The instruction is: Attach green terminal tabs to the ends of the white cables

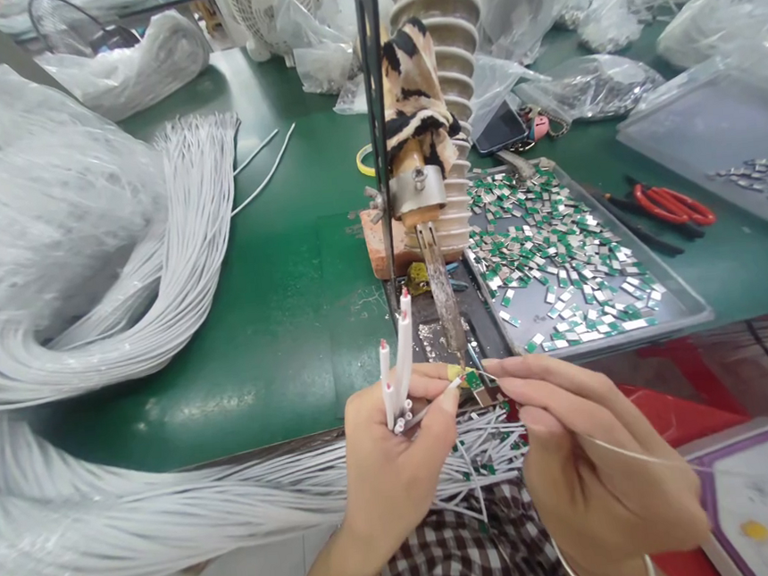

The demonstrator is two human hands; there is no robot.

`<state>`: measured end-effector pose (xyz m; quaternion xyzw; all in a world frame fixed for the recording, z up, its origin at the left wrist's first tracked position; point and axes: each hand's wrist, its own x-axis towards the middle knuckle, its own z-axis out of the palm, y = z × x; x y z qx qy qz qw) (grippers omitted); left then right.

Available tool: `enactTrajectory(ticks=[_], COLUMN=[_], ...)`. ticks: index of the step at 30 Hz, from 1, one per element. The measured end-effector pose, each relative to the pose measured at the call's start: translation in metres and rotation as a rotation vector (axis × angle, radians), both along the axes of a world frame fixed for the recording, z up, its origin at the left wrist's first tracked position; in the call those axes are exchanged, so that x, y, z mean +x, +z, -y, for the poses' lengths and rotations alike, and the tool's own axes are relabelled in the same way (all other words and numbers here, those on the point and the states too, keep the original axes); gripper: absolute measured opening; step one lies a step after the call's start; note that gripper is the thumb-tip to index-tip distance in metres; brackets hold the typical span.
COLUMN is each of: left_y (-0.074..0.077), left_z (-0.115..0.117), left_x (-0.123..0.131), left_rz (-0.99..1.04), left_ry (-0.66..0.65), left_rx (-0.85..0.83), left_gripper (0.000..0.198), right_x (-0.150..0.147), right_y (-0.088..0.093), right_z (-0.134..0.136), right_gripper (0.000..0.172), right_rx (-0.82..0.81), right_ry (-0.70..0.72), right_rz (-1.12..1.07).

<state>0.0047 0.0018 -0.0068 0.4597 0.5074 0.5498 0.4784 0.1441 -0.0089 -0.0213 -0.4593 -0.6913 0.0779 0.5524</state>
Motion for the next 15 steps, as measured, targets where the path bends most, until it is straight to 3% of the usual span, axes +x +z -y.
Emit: enactTrajectory(ticks=[4, 15], left_y=[0.0034, 0.0028], left_z=[-0.0037, -0.0016], left_x=[0.0010, -0.0048], left_rz=[0.027, 0.082], left_ry=[0.019, -0.030], left_rx=[0.002, 0.008], left_gripper=[0.017, 0.019], right_x=[-0.0014, -0.0036], right_y=[-0.0015, 0.0056], right_z=[-0.0037, -0.0066], right_gripper=[0.032, 0.026], right_rx=[0.029, 0.035], right_ry=[0.071, 0.101], right_rz=[0.016, 0.020])
